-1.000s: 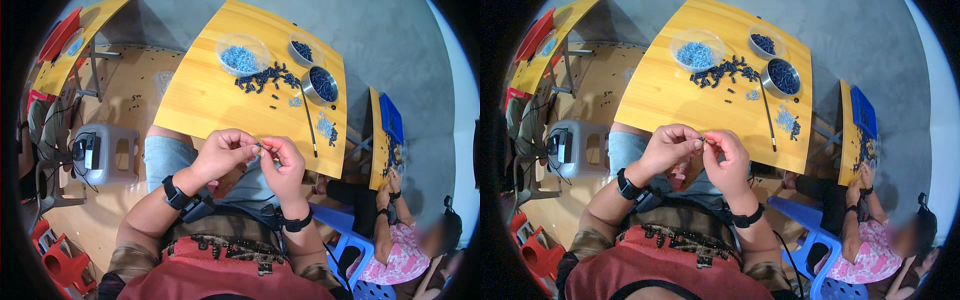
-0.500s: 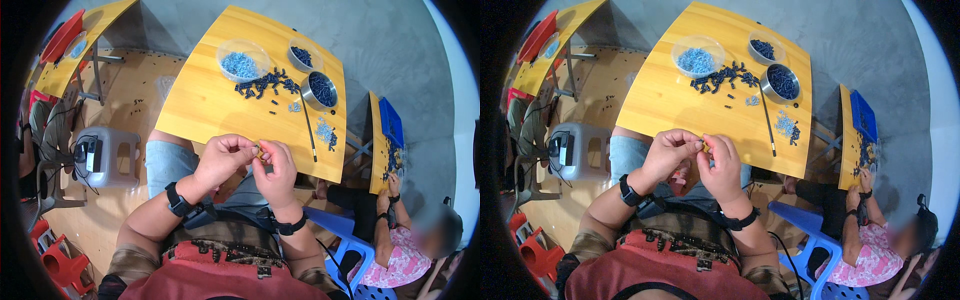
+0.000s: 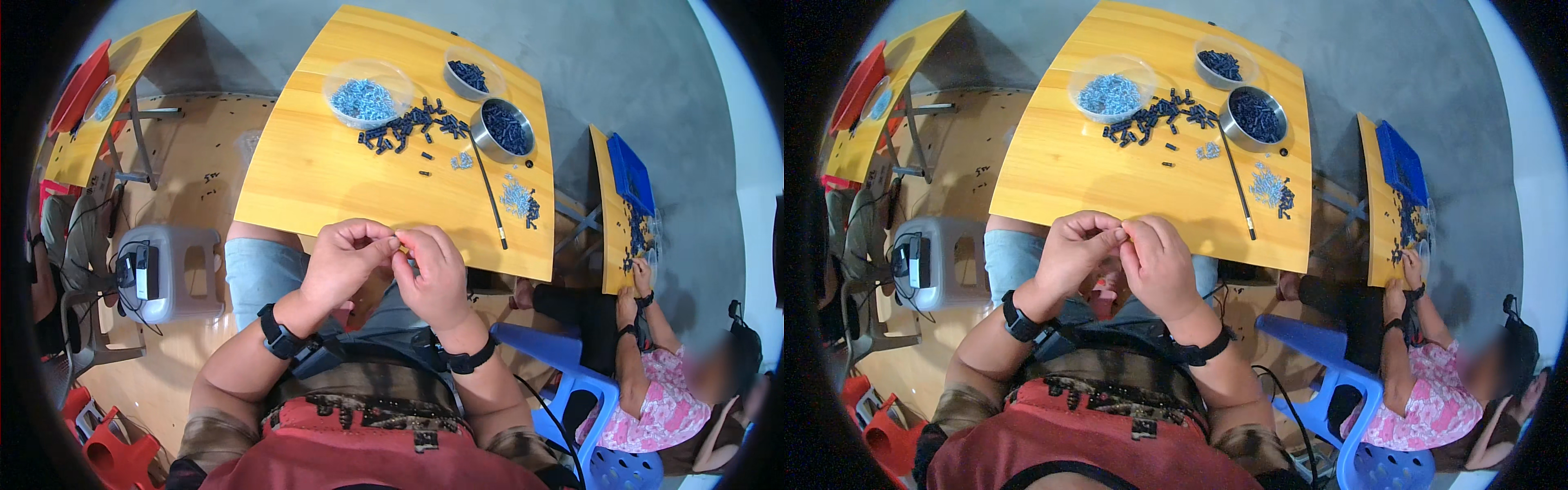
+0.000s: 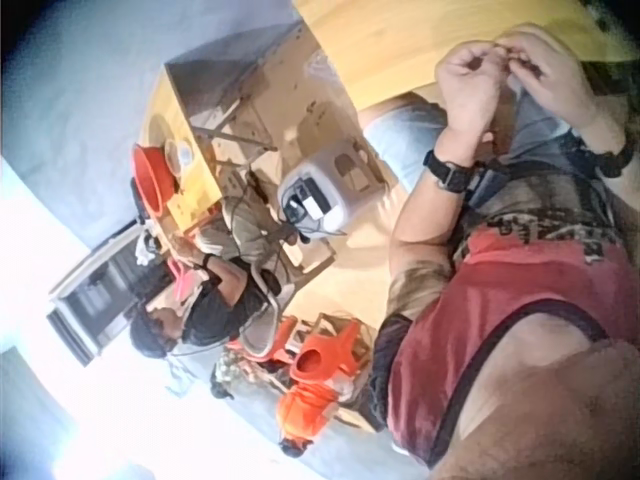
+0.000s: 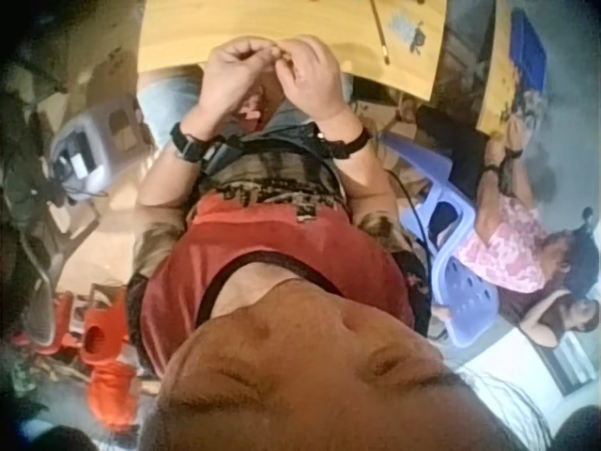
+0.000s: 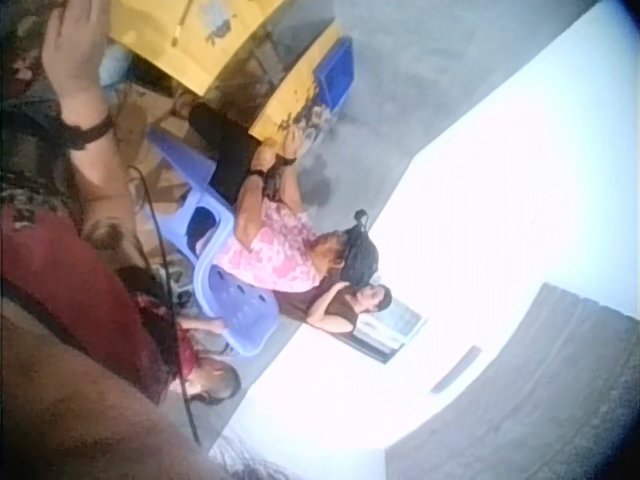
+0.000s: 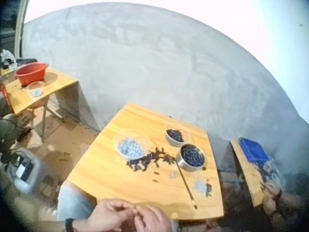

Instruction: Assembling small plastic and metal components at a workbench.

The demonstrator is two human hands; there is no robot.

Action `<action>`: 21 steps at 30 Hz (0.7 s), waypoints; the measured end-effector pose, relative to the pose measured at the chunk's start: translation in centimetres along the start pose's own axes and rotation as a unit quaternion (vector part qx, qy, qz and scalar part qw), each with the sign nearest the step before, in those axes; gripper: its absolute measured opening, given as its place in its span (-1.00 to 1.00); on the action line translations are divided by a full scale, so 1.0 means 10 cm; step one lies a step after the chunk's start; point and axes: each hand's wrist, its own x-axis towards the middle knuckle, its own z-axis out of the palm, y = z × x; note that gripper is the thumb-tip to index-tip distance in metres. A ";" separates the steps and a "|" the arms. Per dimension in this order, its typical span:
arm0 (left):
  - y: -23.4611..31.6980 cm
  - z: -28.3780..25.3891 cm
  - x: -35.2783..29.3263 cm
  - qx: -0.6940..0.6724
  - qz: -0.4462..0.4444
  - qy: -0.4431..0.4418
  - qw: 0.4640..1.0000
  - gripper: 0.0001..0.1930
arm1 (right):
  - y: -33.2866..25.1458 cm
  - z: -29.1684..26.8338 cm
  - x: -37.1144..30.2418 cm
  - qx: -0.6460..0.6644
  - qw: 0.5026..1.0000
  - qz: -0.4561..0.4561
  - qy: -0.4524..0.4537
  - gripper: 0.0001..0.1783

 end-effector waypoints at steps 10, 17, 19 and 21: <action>-0.14 -0.14 0.13 -0.045 -0.026 -0.023 0.998 -0.87 | 0.26 -0.16 0.23 0.114 0.983 0.111 -0.091 -0.75; -0.19 -0.19 0.24 -0.064 -0.021 -0.016 0.998 -0.87 | 1.10 -0.02 0.53 0.063 0.969 0.240 -0.007 -0.88; -0.18 -0.21 0.26 -0.069 -0.020 -0.017 0.997 -0.87 | 1.22 0.08 0.57 0.077 0.967 0.243 0.002 -0.89; -0.17 -0.23 0.29 -0.076 -0.015 -0.018 0.997 -0.87 | 1.27 0.16 0.62 0.077 0.979 0.188 0.016 -0.86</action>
